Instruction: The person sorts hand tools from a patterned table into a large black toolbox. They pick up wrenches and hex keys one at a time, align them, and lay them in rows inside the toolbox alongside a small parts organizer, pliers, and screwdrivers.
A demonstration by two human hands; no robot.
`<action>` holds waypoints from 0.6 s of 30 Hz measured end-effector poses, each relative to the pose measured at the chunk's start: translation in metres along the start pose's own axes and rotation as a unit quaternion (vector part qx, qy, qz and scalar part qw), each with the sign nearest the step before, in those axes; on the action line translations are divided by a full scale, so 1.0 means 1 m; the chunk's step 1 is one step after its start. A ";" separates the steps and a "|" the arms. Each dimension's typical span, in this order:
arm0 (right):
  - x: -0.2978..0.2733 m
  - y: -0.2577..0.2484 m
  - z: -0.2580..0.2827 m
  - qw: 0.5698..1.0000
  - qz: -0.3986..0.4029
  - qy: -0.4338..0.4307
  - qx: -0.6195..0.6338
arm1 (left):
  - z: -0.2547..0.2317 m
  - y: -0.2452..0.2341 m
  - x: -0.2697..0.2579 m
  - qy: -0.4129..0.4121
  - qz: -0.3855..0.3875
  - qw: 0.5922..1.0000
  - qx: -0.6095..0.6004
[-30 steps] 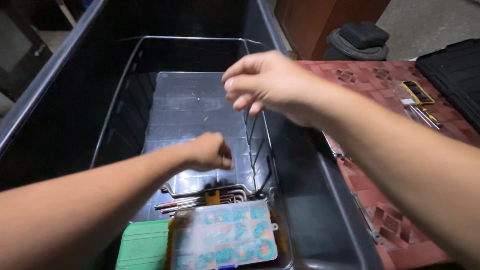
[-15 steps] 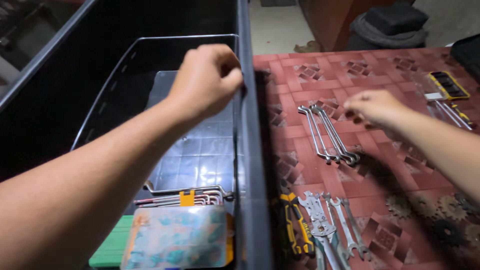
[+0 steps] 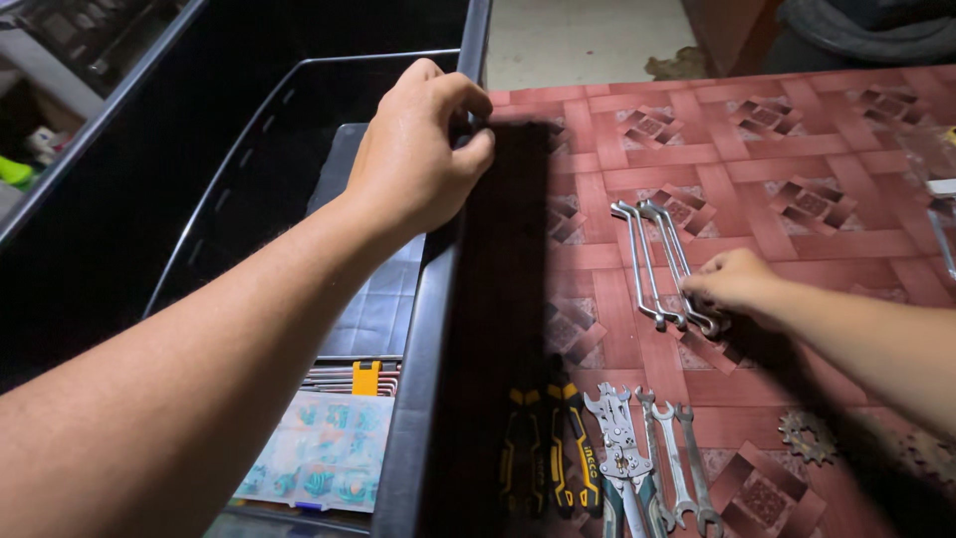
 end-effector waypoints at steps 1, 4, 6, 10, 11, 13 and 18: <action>-0.007 0.001 0.003 1.000 -0.001 0.003 -0.001 | -0.001 0.000 0.000 -0.008 0.003 1.000 -0.001; -0.029 0.006 0.011 0.997 0.043 0.016 0.070 | -0.003 0.002 0.000 -0.028 0.008 1.000 0.003; -0.040 0.005 0.017 0.996 0.036 0.021 0.076 | -0.004 0.003 0.000 -0.033 0.007 0.999 0.013; -0.050 0.002 0.024 0.999 0.026 0.028 0.039 | -0.003 0.004 0.000 -0.039 0.015 0.999 0.006; -0.049 0.002 0.025 1.000 0.013 0.019 0.015 | -0.004 0.003 0.000 -0.031 0.010 0.999 0.009; -0.045 0.001 0.025 0.999 -0.015 0.000 -0.034 | -0.003 0.003 -0.001 -0.021 0.002 1.000 0.014; -0.018 0.000 0.008 0.994 -0.052 -0.014 -0.095 | -0.003 0.004 -0.002 -0.025 -0.005 0.999 0.025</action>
Point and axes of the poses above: each hand's wrist, its own x-axis towards the middle knuckle, its own y-axis out of the palm, z = x × y, the point moved 3 cm from there along x, towards the middle knuckle
